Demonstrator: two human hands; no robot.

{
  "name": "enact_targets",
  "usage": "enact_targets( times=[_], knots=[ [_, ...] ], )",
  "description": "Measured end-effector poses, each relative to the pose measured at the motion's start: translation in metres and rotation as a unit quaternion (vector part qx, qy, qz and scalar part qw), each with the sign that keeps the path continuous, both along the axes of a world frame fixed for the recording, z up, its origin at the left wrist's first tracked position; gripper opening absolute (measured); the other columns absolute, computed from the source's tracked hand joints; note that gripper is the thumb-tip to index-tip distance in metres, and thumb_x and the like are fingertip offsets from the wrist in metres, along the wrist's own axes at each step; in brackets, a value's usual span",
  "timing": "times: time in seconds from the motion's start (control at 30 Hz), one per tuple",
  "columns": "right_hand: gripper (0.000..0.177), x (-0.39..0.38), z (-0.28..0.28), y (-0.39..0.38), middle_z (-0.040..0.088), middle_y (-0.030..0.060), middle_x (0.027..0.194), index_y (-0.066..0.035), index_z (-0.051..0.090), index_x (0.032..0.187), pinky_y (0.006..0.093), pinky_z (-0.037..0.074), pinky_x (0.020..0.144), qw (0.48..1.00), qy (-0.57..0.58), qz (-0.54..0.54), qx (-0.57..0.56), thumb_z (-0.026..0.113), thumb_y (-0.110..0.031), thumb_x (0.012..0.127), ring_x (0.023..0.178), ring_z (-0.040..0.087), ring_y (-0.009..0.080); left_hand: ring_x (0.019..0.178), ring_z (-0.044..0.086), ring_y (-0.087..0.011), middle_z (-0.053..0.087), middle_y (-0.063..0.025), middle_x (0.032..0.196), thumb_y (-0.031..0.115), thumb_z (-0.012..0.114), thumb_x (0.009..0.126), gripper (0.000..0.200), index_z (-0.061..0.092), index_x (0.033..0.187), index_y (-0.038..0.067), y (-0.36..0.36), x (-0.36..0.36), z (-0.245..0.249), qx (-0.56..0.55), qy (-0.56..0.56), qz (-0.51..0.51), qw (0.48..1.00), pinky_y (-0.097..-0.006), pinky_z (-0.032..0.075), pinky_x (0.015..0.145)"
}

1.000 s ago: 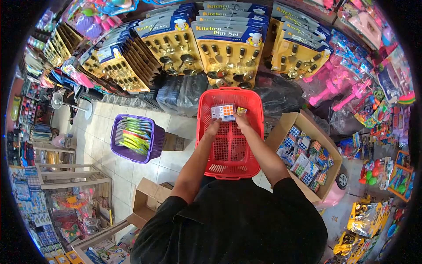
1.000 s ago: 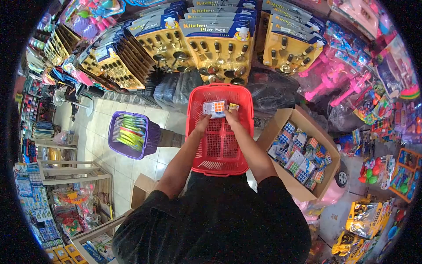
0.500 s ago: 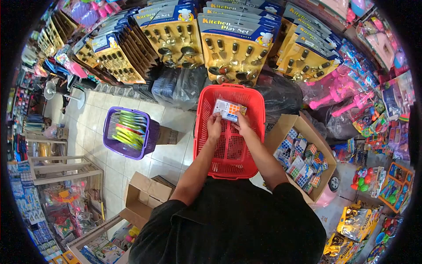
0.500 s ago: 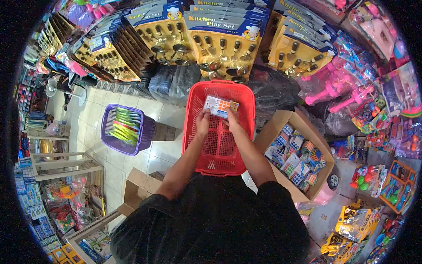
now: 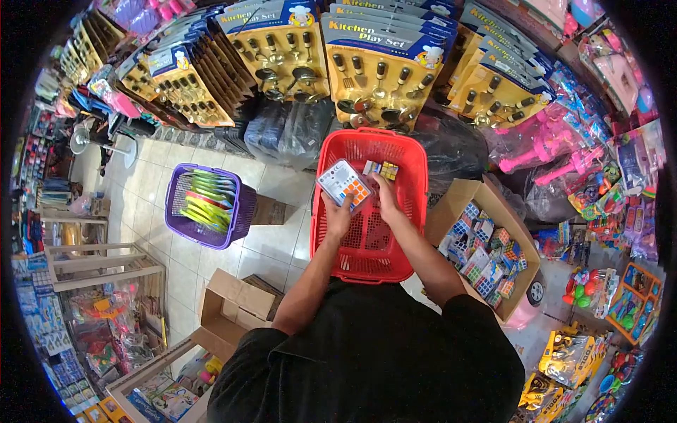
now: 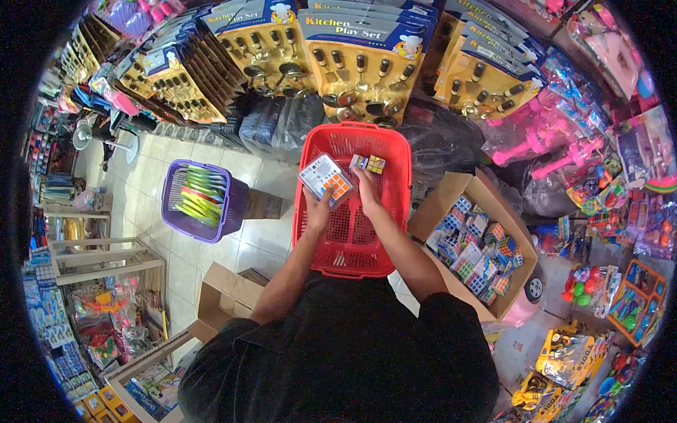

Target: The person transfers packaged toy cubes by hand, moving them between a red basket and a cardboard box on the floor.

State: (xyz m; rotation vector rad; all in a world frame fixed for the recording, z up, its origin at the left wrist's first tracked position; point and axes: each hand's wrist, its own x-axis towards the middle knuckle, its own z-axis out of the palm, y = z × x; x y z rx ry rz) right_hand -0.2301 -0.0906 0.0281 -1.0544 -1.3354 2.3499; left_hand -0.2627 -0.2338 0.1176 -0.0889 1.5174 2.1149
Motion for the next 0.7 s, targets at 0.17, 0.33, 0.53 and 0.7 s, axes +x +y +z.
enact_targets(
  times=[0.17,0.33,0.53,0.7],
  knots=[
    [0.043,-0.039,-0.035,0.031,0.059,0.0089,0.120,-0.007,0.058,0.117,0.0408,0.045,0.093,0.797,-0.151,0.156,0.563,0.066,-0.025,0.079,0.110,0.056,0.0275,0.090,0.063,-0.0206,0.062,-0.0094,0.103,0.005,0.065,0.085,0.035,0.049,0.115,0.000,-0.012,0.008,-0.037,-0.006,-0.014,-0.033,0.999,-0.0387,0.058,0.078],
    [0.057,-0.043,-0.022,0.035,0.050,0.0104,0.128,-0.009,0.051,0.123,0.0421,0.040,0.098,0.664,-0.287,0.263,0.638,0.072,-0.026,0.073,0.116,0.047,0.0340,0.093,0.063,-0.0228,0.061,-0.0103,0.106,0.010,0.061,0.088,0.032,0.050,0.115,-0.001,-0.032,0.010,-0.035,0.018,-0.081,-0.054,0.995,-0.0408,0.058,0.077],
    [0.061,-0.040,-0.026,0.036,0.050,0.0107,0.120,-0.009,0.054,0.119,0.0445,0.037,0.097,0.621,-0.324,0.249,0.669,0.079,-0.024,0.065,0.116,0.043,0.0310,0.093,0.063,-0.0218,0.061,-0.0118,0.108,0.018,0.057,0.089,0.037,0.050,0.120,-0.003,-0.044,0.016,-0.053,0.049,-0.130,-0.017,0.990,-0.0354,0.052,0.085],
    [0.067,-0.045,0.030,0.028,0.054,0.0146,0.117,-0.006,0.053,0.114,0.0473,0.038,0.096,0.731,-0.299,0.215,0.574,0.078,-0.042,0.064,0.115,0.048,0.0336,0.096,0.063,-0.0259,0.061,-0.0124,0.110,0.023,0.054,0.091,0.038,0.047,0.123,0.004,-0.044,0.019,-0.036,0.027,-0.200,-0.042,0.978,-0.0439,0.053,0.083]
  ],
)
